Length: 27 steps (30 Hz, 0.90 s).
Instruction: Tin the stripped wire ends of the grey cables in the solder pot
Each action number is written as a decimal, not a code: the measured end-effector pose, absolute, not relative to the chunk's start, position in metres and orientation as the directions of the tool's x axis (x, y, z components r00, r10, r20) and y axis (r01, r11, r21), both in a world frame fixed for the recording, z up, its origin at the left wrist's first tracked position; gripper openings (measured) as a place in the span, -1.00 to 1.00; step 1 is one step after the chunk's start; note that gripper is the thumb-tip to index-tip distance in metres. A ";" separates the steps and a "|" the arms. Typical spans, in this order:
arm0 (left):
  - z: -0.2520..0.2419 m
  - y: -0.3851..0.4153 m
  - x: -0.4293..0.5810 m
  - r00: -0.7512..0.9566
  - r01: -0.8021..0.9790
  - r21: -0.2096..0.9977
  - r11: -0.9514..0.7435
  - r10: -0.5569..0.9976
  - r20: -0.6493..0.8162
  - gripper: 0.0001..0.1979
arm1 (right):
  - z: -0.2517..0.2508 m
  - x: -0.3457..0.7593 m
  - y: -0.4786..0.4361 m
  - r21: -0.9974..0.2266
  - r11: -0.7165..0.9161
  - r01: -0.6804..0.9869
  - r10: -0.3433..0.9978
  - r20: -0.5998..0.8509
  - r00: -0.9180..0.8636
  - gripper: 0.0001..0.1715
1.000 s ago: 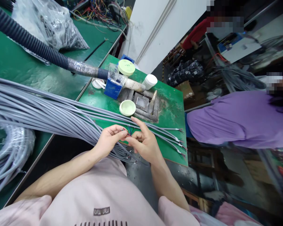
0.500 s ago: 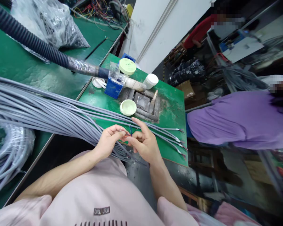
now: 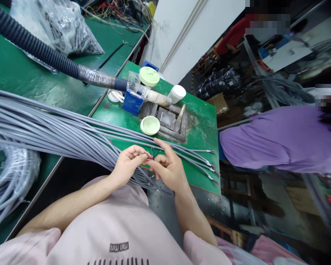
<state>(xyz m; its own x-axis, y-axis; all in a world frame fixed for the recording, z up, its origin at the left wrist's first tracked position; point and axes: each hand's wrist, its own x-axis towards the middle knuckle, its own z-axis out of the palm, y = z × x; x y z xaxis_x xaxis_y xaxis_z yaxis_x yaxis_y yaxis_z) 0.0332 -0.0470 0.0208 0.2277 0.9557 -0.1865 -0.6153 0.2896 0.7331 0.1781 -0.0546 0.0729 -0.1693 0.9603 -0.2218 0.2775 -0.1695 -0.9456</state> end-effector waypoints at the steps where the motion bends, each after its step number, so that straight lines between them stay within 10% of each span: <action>1: 0.021 -0.047 0.033 0.228 -0.615 0.734 0.289 0.956 -0.185 -0.88 | 0.073 0.178 -0.055 -0.945 -0.173 0.278 0.959 -0.226 -0.169 -0.24; 27: 0.020 -0.048 0.033 0.253 -0.651 0.694 0.306 0.950 -0.182 -0.88 | 0.069 0.177 -0.053 -0.948 -0.200 0.246 0.961 -0.239 -0.137 -0.23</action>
